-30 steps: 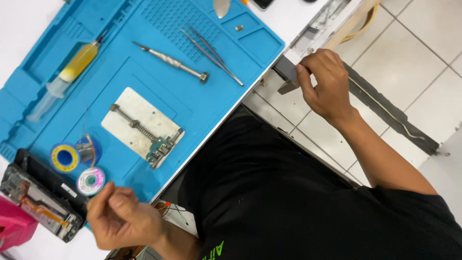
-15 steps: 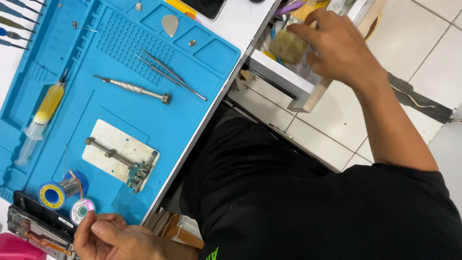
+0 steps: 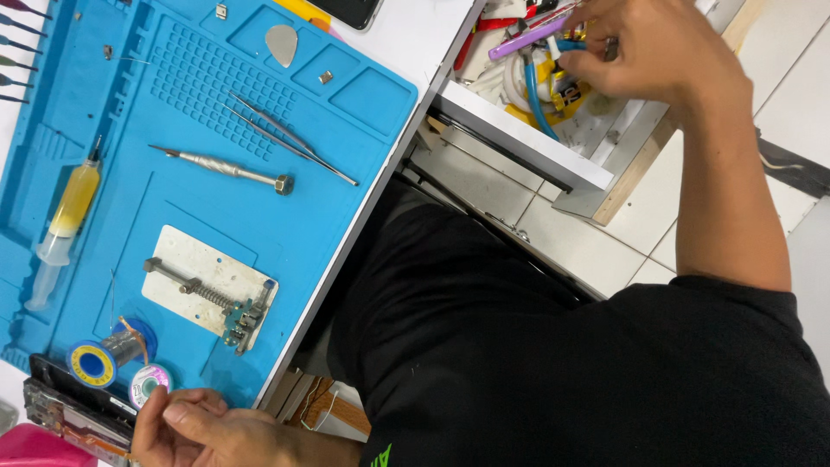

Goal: The person solders a small circuit board clamped in a vise using a soldering iron and solder wire. They then use a cotton swab to clean the soldered area and remove a small component from the board.

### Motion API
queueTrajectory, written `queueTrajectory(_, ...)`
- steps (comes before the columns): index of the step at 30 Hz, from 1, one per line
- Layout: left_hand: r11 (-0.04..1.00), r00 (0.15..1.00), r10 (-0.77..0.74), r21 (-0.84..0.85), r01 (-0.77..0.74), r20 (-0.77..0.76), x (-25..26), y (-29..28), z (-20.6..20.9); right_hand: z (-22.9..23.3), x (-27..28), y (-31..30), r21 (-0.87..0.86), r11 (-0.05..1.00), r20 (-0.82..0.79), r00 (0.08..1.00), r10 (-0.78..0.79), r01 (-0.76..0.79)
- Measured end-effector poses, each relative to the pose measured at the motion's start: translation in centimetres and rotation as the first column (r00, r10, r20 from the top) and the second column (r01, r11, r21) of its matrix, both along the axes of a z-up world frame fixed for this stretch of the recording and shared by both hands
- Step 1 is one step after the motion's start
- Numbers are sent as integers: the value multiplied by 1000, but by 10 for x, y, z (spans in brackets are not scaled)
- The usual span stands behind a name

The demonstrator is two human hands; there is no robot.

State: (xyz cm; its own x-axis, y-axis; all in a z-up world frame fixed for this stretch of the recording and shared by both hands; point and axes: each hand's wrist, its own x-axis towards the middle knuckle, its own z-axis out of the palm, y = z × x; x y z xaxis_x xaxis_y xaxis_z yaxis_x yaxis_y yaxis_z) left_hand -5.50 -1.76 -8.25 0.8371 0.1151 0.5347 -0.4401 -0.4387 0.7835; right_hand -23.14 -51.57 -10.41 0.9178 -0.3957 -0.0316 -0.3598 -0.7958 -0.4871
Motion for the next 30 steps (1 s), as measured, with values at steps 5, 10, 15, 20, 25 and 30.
queueTrajectory(5, 995, 999, 30, -91, -32, -32, 2, 1, -3, 2, -9, -10, 41, 946, -342, 894, -289, 322)
queueTrajectory(10, 998, 1000, -10, -69, 10, -1, 2, 2, -3, -10, -21, -18, -53, 950, -330, 893, -306, 306)
queueTrajectory(15, 998, 1000, -20, -65, 20, 13, 3, 4, -5, -20, -15, -18, -139, 971, -342, 911, -230, 193)
queueTrajectory(20, 994, 1000, -10, -105, 11, 17, 5, 4, -7, -11, -11, -6, 9, 958, -494, 834, -245, 286)
queueTrajectory(25, 996, 1000, 29, -86, -28, 10, 4, 2, -5, -14, -4, 18, -65, 991, -593, 794, -134, 118)
queueTrajectory(30, 993, 999, 33, -110, -33, 1, 4, 2, -5, -30, -7, 23, -201, 978, -633, 755, -172, 55)
